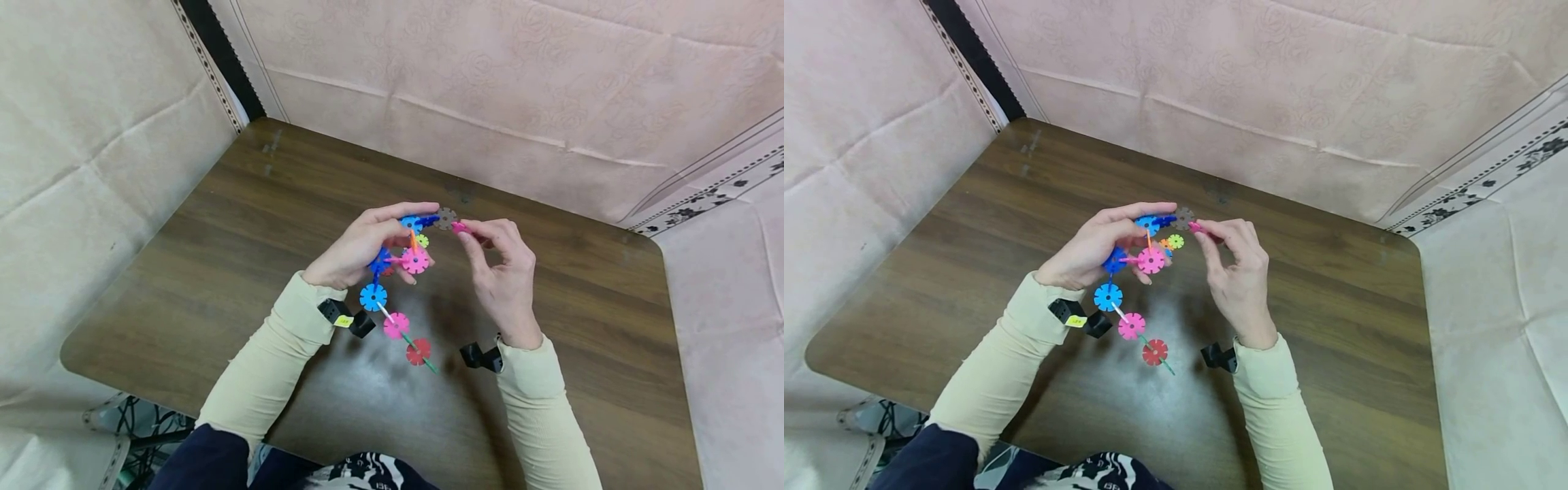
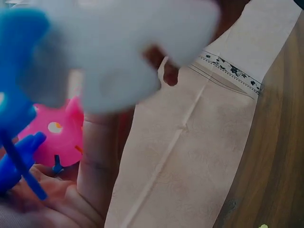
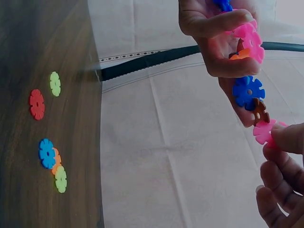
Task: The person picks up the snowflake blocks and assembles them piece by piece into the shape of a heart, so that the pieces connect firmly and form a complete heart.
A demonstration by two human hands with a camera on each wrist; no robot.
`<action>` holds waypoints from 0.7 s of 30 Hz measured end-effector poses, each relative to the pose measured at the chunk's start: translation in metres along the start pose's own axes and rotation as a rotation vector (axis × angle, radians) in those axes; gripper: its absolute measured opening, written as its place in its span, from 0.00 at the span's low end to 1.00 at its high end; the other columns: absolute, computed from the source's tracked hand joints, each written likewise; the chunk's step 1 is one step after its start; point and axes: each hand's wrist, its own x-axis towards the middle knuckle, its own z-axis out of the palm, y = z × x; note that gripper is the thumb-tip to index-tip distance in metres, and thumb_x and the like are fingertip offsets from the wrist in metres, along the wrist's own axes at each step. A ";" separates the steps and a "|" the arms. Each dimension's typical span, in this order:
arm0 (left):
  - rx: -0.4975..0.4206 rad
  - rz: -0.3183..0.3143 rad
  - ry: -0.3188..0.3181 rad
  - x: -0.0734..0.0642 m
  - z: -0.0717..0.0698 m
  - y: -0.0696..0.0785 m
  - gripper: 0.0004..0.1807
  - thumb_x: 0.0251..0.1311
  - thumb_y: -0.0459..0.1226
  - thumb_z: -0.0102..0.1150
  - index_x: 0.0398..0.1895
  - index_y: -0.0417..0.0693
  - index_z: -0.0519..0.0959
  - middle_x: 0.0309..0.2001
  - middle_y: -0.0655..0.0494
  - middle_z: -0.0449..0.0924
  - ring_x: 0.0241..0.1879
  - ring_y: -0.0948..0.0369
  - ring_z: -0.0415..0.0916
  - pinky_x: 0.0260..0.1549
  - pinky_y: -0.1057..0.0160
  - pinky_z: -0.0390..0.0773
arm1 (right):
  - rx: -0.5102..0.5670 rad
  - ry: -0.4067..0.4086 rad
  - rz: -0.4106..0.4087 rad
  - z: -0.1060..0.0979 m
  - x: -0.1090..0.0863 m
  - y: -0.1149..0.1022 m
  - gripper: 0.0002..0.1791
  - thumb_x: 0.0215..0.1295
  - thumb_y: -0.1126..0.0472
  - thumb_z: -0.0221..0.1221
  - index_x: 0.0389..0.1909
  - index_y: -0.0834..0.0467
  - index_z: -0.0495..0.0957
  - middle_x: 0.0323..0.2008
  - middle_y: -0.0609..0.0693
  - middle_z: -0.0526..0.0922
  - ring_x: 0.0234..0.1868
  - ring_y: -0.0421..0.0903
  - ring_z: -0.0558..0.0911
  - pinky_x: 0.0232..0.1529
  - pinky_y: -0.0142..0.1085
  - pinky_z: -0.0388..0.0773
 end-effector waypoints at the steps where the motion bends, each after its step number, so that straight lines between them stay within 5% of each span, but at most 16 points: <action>1: 0.009 0.001 0.005 0.000 0.000 0.000 0.23 0.69 0.32 0.43 0.65 0.53 0.74 0.49 0.35 0.70 0.36 0.47 0.78 0.32 0.46 0.83 | 0.000 -0.003 -0.004 0.000 0.000 0.000 0.11 0.57 0.74 0.65 0.42 0.65 0.84 0.34 0.55 0.83 0.37 0.46 0.76 0.39 0.34 0.75; 12: 0.120 0.003 0.039 -0.001 0.002 0.000 0.24 0.67 0.32 0.42 0.63 0.54 0.75 0.36 0.37 0.72 0.26 0.45 0.78 0.26 0.47 0.83 | 0.019 0.010 -0.001 0.004 -0.006 0.009 0.11 0.56 0.73 0.66 0.41 0.63 0.86 0.28 0.53 0.79 0.31 0.43 0.75 0.37 0.31 0.75; 21: 0.114 0.009 0.001 -0.001 0.003 -0.001 0.24 0.67 0.32 0.40 0.64 0.53 0.74 0.42 0.36 0.73 0.25 0.43 0.79 0.23 0.51 0.83 | 0.043 0.024 0.016 0.006 -0.006 -0.002 0.11 0.55 0.76 0.65 0.40 0.67 0.84 0.26 0.56 0.75 0.31 0.44 0.74 0.36 0.30 0.73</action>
